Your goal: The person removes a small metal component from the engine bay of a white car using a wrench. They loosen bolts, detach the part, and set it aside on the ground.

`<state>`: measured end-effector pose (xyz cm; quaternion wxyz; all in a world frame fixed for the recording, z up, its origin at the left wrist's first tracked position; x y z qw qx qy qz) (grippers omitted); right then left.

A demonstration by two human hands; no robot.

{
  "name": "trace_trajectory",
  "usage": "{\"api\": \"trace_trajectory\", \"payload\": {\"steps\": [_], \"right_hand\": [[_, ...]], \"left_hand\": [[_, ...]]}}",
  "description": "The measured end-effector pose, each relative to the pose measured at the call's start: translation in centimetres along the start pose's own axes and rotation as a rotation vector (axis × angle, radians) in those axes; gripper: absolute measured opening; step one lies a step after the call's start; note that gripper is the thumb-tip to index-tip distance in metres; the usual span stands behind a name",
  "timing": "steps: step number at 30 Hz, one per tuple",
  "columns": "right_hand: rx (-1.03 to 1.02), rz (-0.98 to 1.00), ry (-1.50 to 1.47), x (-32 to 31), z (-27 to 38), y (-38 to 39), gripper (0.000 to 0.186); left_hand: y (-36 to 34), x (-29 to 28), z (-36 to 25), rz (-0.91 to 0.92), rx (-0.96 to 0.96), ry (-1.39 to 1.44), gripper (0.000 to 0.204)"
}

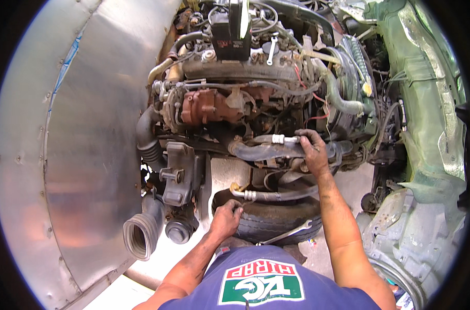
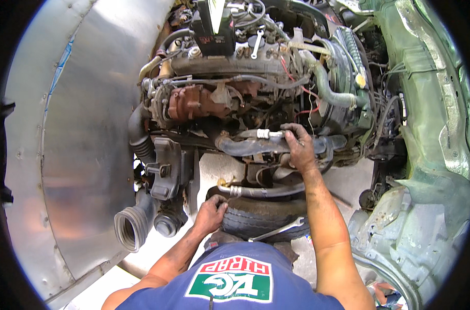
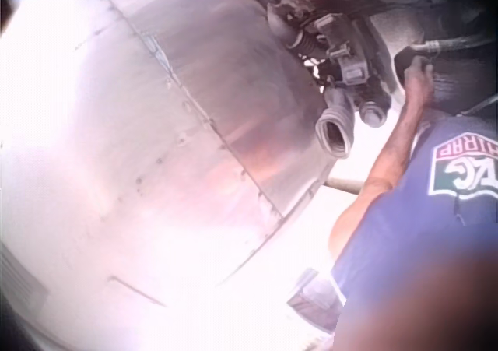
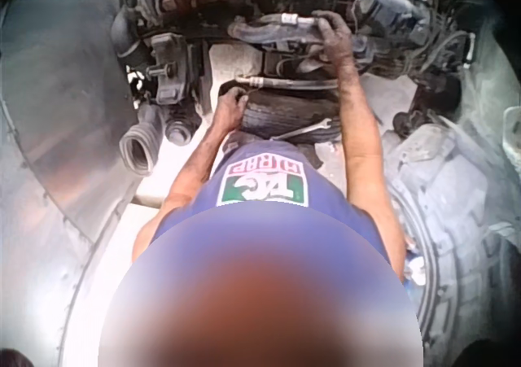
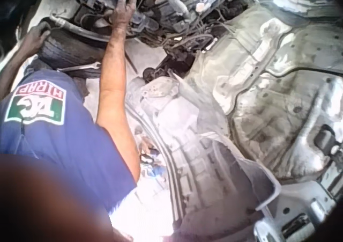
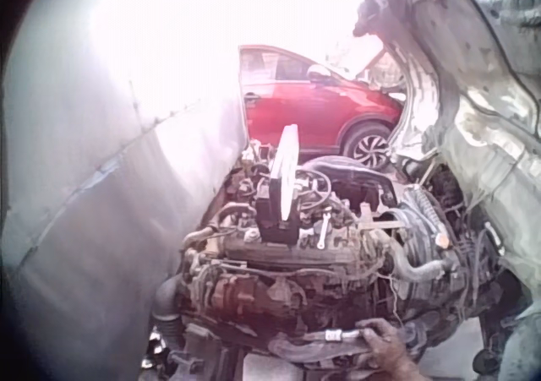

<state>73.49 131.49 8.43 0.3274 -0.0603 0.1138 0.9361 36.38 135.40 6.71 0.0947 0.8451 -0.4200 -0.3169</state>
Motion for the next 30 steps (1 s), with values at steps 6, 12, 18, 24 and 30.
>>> {"api": "trace_trajectory", "payload": {"steps": [6,12,18,24,30], "right_hand": [[-0.152,0.023,0.221,0.4,1.6,0.7,0.019],[-0.283,-0.023,0.41,1.4,3.5,2.3,0.02],[0.019,-0.186,0.156,-1.4,2.3,0.9,0.025],[-0.035,-0.141,0.313,-1.6,3.1,1.7,0.022],[-0.102,-0.142,0.532,0.1,3.0,4.4,0.026]], "left_hand": [[-0.5,1.6,1.6,-0.081,0.043,0.008,0.023],[-2.3,1.3,2.4,-0.116,0.027,0.051,0.023],[-4.5,1.9,4.1,-0.073,0.008,0.069,0.029],[-8.4,2.4,4.6,-0.02,-0.001,0.132,0.037],[-9.3,3.7,5.5,0.033,-0.119,0.432,0.033]]}}
Point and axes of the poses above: each hand's wrist, its own y-axis away from the middle knuckle, its own x-axis out of the palm, z = x × y, the point moved 9 cm from there along -y, towards the middle knuckle, and after that the axes turned 8 degrees about x, right-handed, at the moved point
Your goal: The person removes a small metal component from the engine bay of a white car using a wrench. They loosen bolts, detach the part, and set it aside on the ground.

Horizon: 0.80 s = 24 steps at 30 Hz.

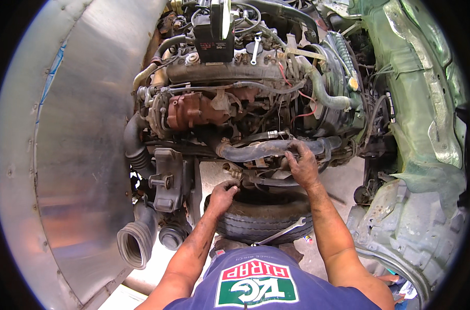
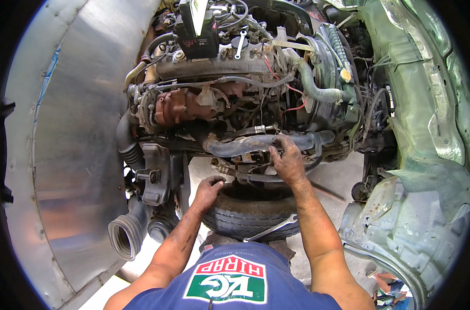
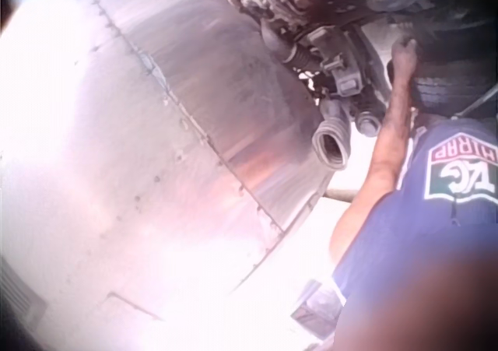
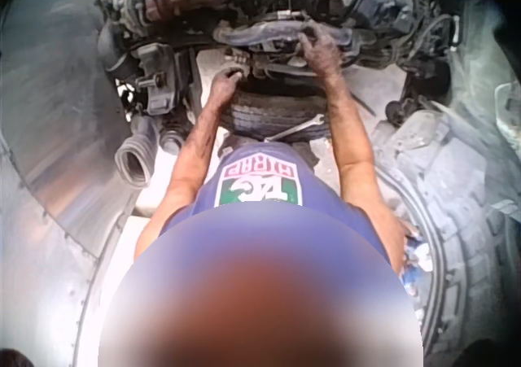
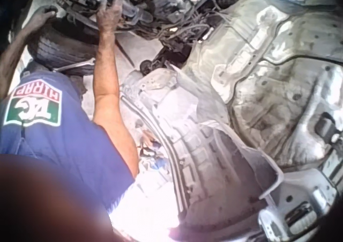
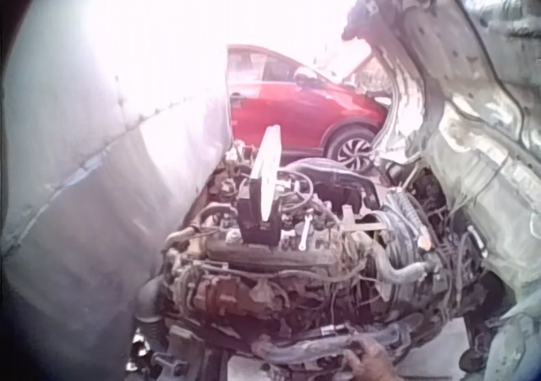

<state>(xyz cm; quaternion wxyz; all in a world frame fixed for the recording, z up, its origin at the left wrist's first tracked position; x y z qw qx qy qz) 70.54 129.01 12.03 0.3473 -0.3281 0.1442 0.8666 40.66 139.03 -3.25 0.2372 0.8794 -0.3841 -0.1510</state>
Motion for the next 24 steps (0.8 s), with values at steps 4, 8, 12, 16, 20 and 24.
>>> {"api": "trace_trajectory", "payload": {"steps": [4,8,12,16,20,24], "right_hand": [[-0.113,-0.108,0.005,-0.8,0.9,0.2,0.032],[-0.019,-0.111,0.079,-0.7,0.5,-1.1,0.04],[-0.058,-0.11,0.169,-0.9,3.4,-0.3,0.051],[-0.393,0.16,0.245,1.5,9.2,5.4,0.06],[-0.426,0.449,0.078,6.3,10.2,10.1,0.043],[-0.124,0.329,-0.061,8.2,5.7,8.0,0.02]], "left_hand": [[1.9,0.7,-1.3,0.022,0.252,-0.002,0.029],[4.2,2.8,-1.6,0.16,0.29,0.38,0.029],[4.9,4.5,-2.3,0.117,0.249,0.918,0.027],[4.3,4.5,-2.7,0.083,0.252,0.842,0.028],[4.2,4.7,-2.5,0.09,0.146,0.955,0.025],[4.1,4.6,-2.8,-0.096,0.123,1.039,0.023]]}}
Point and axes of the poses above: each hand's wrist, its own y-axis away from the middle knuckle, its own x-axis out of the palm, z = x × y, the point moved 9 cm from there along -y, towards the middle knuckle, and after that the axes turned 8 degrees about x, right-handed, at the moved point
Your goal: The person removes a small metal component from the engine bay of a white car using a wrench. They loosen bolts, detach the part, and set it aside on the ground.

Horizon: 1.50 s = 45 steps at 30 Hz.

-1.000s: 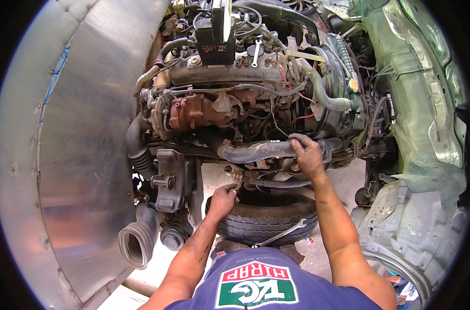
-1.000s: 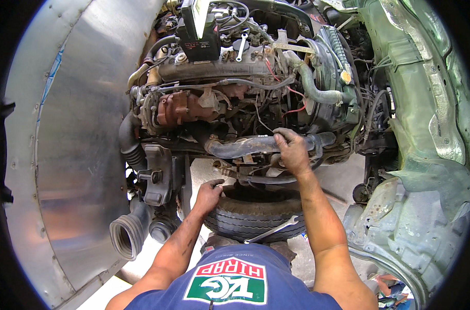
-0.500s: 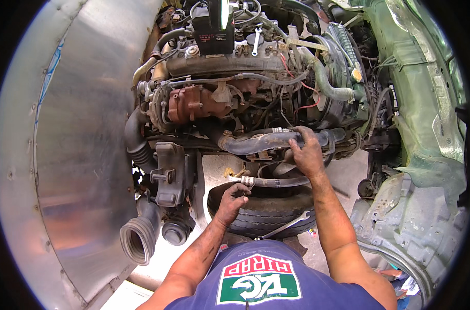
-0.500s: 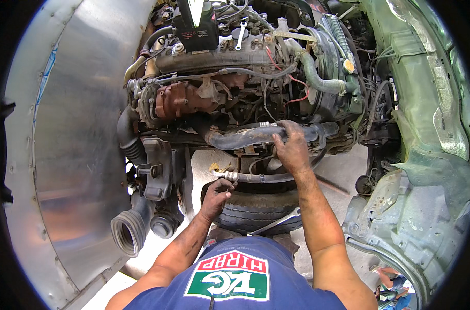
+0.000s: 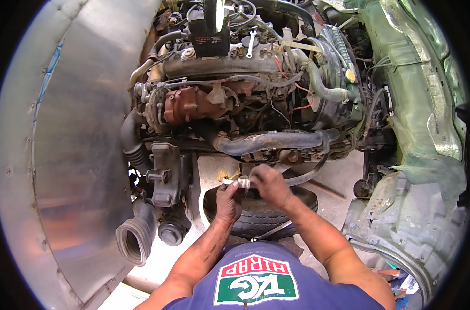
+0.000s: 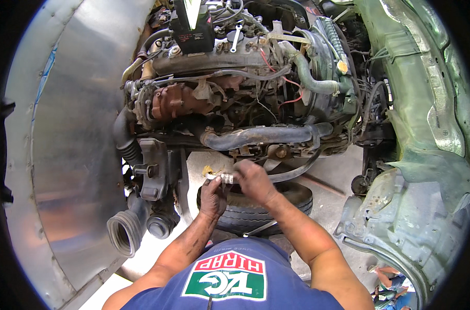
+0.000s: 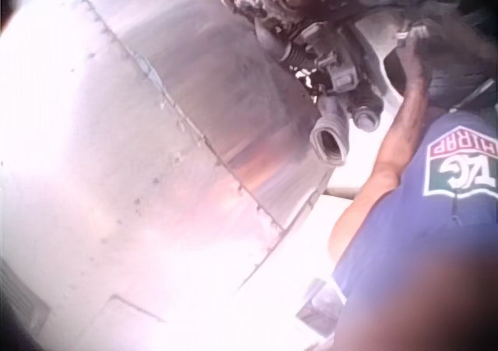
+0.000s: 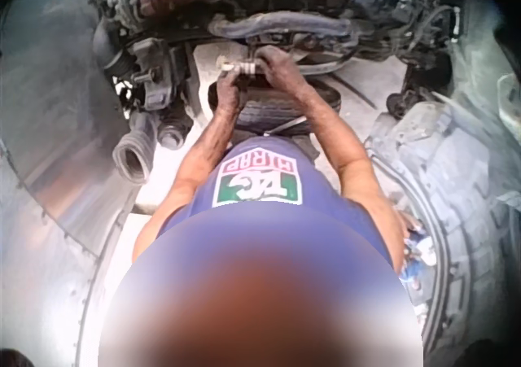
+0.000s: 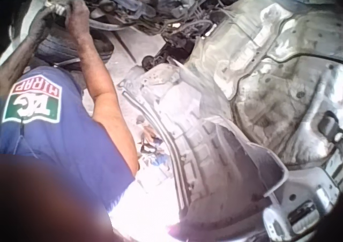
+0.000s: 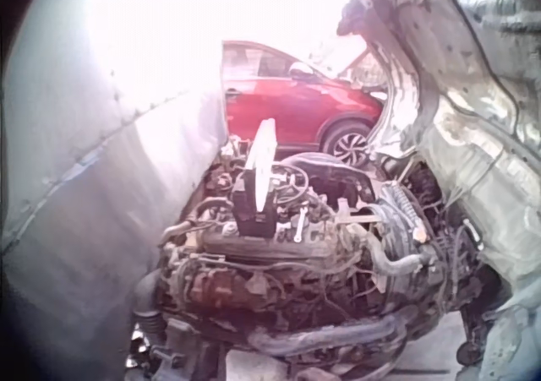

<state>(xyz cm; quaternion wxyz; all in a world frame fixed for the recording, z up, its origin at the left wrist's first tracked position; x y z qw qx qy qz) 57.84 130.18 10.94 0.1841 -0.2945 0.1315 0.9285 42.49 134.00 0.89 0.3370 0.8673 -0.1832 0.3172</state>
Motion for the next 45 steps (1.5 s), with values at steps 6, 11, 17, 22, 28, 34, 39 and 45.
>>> {"api": "trace_trajectory", "payload": {"steps": [6,11,17,22,28,34,39,45], "right_hand": [[0.445,0.559,0.283,2.2,-6.9,-3.1,0.035],[0.342,0.997,0.563,3.6,-6.1,-3.4,0.032],[0.1,-0.042,0.612,-7.9,-1.6,-3.2,0.014],[0.189,0.066,0.022,-14.7,-5.5,4.6,0.007],[0.703,-0.197,-0.159,-16.3,-12.0,9.7,0.019],[0.113,-0.45,0.252,-16.4,-6.1,-4.4,0.057],[0.415,0.01,0.464,-12.3,-8.1,-14.3,0.029],[0.127,-0.197,-0.334,-16.4,-0.1,-12.4,0.027]], "left_hand": [[1.2,2.2,-0.9,0.084,0.036,0.031,0.038],[1.8,1.0,0.5,0.053,0.003,0.069,0.047],[0.3,-3.3,2.2,-0.154,-0.129,0.167,0.042],[-3.0,-0.6,0.3,0.025,-0.058,0.046,0.042],[-7.7,-1.0,-0.9,0.008,-0.128,-0.562,0.047],[-7.2,-3.0,1.8,-0.047,-0.223,-0.285,0.051],[-6.5,-3.3,1.4,-0.007,-0.27,-0.428,0.051],[-2.1,1.8,-7.9,-0.155,0.451,-0.992,0.037]]}}
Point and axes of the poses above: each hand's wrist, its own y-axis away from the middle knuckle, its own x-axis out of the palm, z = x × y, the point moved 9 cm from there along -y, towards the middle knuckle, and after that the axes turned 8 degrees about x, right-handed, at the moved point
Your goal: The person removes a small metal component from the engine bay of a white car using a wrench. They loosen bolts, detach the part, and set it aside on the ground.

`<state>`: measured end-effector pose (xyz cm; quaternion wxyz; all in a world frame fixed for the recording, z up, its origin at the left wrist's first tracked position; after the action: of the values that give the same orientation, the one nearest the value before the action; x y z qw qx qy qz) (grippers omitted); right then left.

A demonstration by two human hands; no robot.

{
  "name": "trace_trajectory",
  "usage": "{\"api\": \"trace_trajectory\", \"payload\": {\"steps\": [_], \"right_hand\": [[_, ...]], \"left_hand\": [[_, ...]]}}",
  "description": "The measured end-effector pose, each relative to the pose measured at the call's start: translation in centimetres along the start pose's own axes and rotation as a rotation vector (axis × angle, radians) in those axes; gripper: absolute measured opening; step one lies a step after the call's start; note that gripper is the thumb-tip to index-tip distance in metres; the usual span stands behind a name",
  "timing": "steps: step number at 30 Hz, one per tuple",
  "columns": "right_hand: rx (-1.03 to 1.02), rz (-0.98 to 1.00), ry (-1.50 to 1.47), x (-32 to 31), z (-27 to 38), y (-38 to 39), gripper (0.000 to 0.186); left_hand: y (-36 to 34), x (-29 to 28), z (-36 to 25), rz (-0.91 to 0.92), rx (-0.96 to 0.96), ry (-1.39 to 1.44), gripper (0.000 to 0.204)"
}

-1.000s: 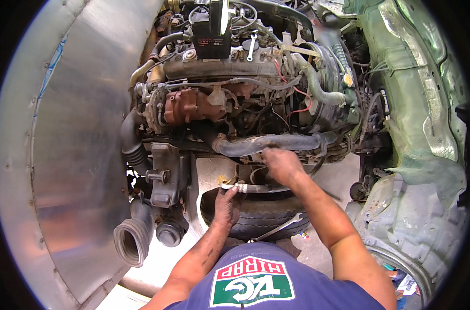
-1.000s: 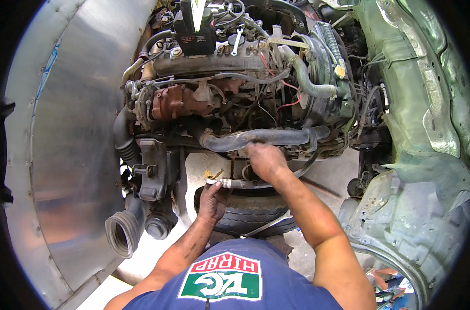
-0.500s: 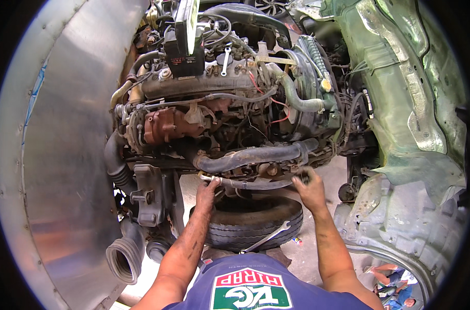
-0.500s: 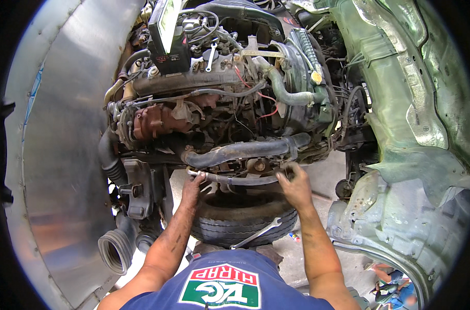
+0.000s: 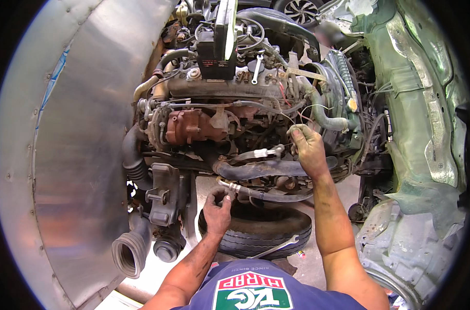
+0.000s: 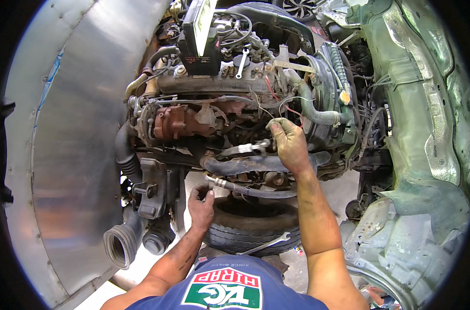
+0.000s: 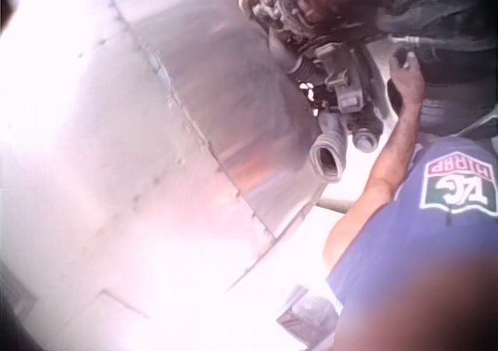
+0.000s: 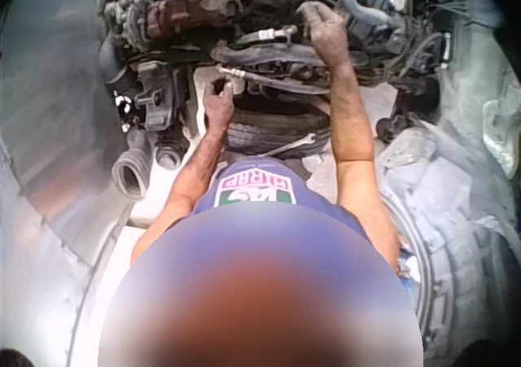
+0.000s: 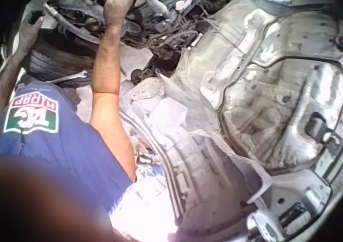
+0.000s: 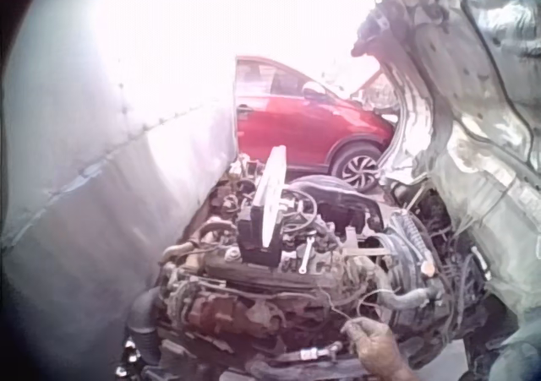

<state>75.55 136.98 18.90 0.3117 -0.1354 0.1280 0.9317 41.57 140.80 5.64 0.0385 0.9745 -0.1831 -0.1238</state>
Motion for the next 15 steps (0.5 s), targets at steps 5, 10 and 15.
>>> {"api": "trace_trajectory", "payload": {"steps": [5,10,15], "right_hand": [[0.005,0.126,-0.215,1.3,2.0,6.9,0.025],[0.073,-0.013,-0.516,-0.2,-2.5,11.3,0.027],[0.145,-0.102,-0.595,-1.4,-7.1,14.2,0.028]], "left_hand": [[-4.8,5.4,-13.1,0.136,0.685,-0.209,0.051],[-8.4,13.5,-11.3,0.824,0.537,-0.228,0.05],[-8.2,12.9,-9.4,0.642,0.59,-0.088,0.026]]}}
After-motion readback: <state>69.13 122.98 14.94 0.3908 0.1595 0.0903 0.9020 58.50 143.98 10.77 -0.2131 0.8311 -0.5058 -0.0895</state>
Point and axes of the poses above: each hand's wrist, its own y-axis away from the middle knuckle, its own x-axis out of the palm, z = x × y, the point moved 9 cm from there along -y, towards the middle knuckle, and after that the axes turned 8 degrees about x, right-handed, at the moved point
